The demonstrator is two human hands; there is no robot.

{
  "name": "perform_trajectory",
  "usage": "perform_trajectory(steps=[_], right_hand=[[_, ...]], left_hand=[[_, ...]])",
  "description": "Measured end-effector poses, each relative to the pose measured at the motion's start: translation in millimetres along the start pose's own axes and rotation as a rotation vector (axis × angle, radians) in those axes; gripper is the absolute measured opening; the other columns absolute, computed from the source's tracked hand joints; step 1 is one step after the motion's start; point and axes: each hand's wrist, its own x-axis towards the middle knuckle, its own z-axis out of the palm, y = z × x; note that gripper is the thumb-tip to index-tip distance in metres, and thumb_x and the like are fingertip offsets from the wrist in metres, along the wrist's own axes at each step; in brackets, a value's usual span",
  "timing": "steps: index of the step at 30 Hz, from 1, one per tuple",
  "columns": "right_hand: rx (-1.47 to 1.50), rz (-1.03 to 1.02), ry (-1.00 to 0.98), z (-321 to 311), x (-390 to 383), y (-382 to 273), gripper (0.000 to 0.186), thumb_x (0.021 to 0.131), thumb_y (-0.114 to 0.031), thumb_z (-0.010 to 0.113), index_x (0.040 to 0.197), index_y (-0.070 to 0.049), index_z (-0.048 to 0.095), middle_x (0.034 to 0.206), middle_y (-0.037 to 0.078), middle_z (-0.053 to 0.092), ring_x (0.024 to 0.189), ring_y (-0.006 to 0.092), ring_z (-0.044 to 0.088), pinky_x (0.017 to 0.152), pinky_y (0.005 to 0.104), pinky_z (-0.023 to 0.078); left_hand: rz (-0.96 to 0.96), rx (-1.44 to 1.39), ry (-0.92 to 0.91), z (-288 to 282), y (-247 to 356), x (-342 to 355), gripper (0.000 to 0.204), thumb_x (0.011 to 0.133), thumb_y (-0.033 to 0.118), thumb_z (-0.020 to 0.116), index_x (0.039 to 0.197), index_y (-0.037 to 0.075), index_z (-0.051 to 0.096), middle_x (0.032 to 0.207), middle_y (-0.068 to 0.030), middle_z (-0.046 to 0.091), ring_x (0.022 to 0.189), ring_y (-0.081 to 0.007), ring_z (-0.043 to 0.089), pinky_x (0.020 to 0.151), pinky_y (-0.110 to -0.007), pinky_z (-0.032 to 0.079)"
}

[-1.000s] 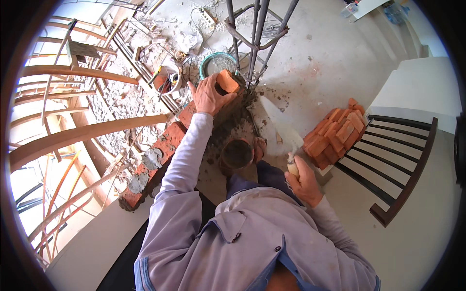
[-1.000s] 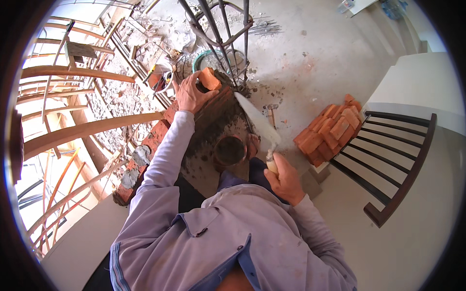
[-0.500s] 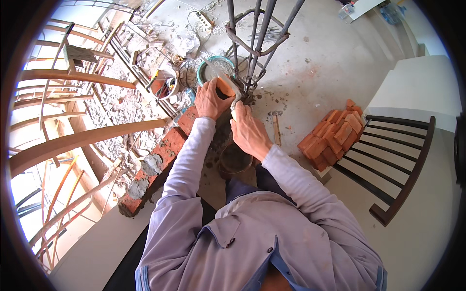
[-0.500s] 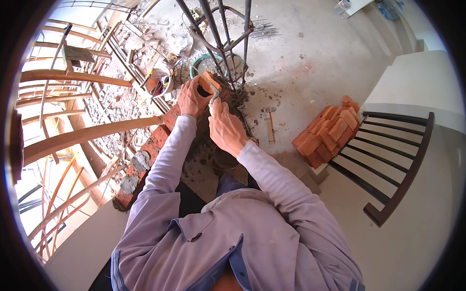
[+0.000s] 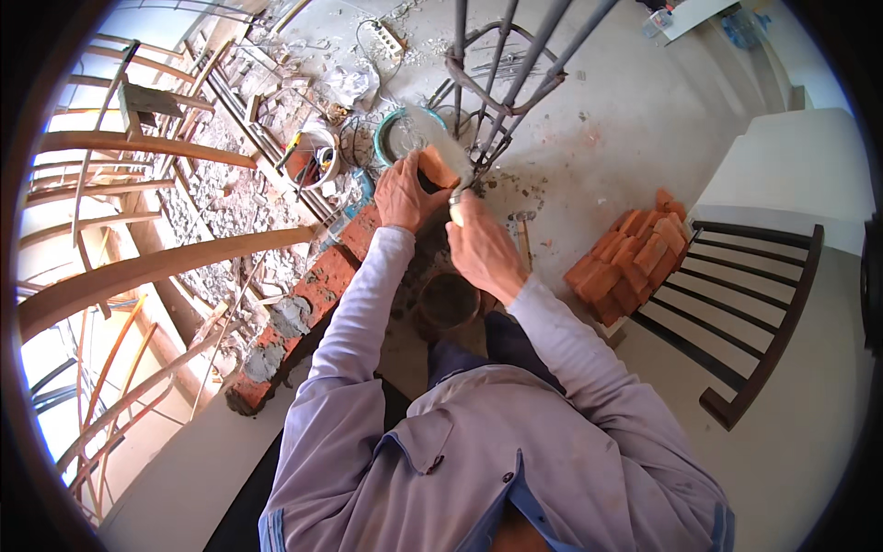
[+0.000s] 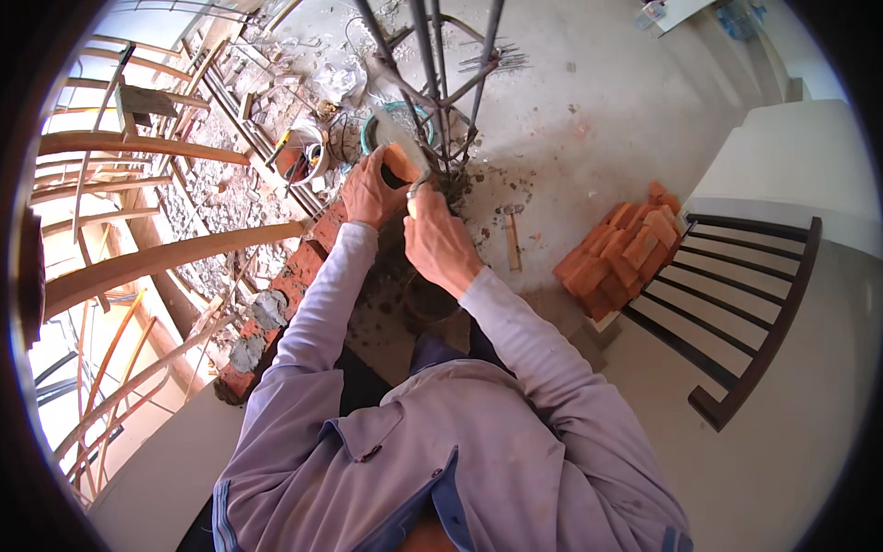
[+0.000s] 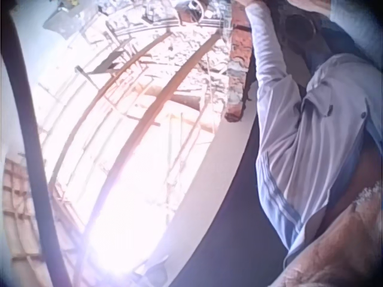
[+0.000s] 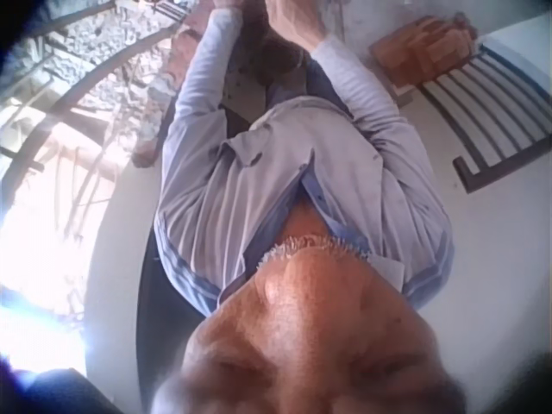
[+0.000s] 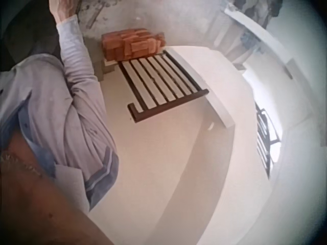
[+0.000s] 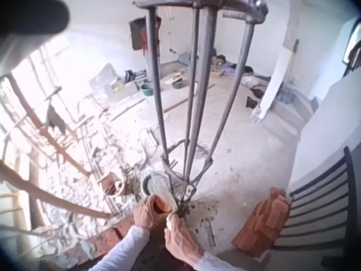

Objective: The person builds a brick wall by applying mortar to the top of the existing bricks using a trowel and then placing new bricks on top of the mortar, pressing them down by hand.

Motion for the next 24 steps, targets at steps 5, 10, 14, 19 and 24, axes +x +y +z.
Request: perform_trajectory(steps=[5, 10, 14, 19, 24], right_hand=[[-0.039, -0.085, 0.171, -34, -19, 5, 0.045, 0.09, -0.015, 0.054, 0.125, 0.006, 0.035, 0.104, 0.03, 0.053, 0.087, 0.0458, 0.058, 0.072, 0.0496, 0.05], [-0.089, -0.119, 0.096, -24, -13, 1, 0.045, 0.091, -0.015, 0.053, 0.124, 0.009, 0.036, 0.103, 0.028, 0.053, 0.09, 0.0428, 0.058, 0.074, 0.0453, 0.051], [-0.047, -0.053, 0.034, -7, -3, 1, 0.047, 0.091, -0.016, 0.053, 0.126, 0.009, 0.036, 0.109, 0.033, 0.053, 0.097, 0.0468, 0.056, 0.081, 0.0506, 0.047], [-0.066, -0.003, 0.002, 1, -2, 0, 0.036, 0.09, -0.015, 0.053, 0.116, 0.005, 0.038, 0.104, 0.03, 0.053, 0.095, 0.0458, 0.056, 0.078, 0.0502, 0.048], [-0.164, -0.075, -0.043, -3, 5, 6, 0.037, 0.09, -0.014, 0.053, 0.116, 0.007, 0.038, 0.102, 0.029, 0.053, 0.091, 0.0431, 0.058, 0.074, 0.0473, 0.05]], left_hand=[[0.061, 0.116, 0.08, -10, -3, -7, 0.102, 0.054, 0.058, 0.081, 0.132, 0.005, 0.044, 0.121, -0.013, 0.058, 0.116, -0.0308, 0.053, 0.104, -0.048, 0.034], [-0.026, 0.075, -0.08, -16, 0, -3, 0.102, 0.055, 0.058, 0.08, 0.135, 0.008, 0.042, 0.127, -0.0125, 0.056, 0.121, -0.0273, 0.051, 0.109, -0.05, 0.027], [-0.036, -0.008, -0.13, -8, -6, 2, 0.089, 0.057, 0.054, 0.081, 0.129, 0.013, 0.049, 0.119, -0.0108, 0.061, 0.115, -0.0263, 0.056, 0.106, -0.053, 0.032], [-0.041, -0.004, -0.103, -7, -4, 0, 0.082, 0.057, 0.051, 0.082, 0.123, 0.013, 0.052, 0.112, -0.0099, 0.064, 0.111, -0.0269, 0.058, 0.104, -0.05, 0.036], [-0.063, 0.027, -0.149, -8, 1, 1, 0.082, 0.057, 0.051, 0.082, 0.121, 0.01, 0.053, 0.112, -0.0112, 0.065, 0.111, -0.0284, 0.059, 0.104, -0.049, 0.036]])
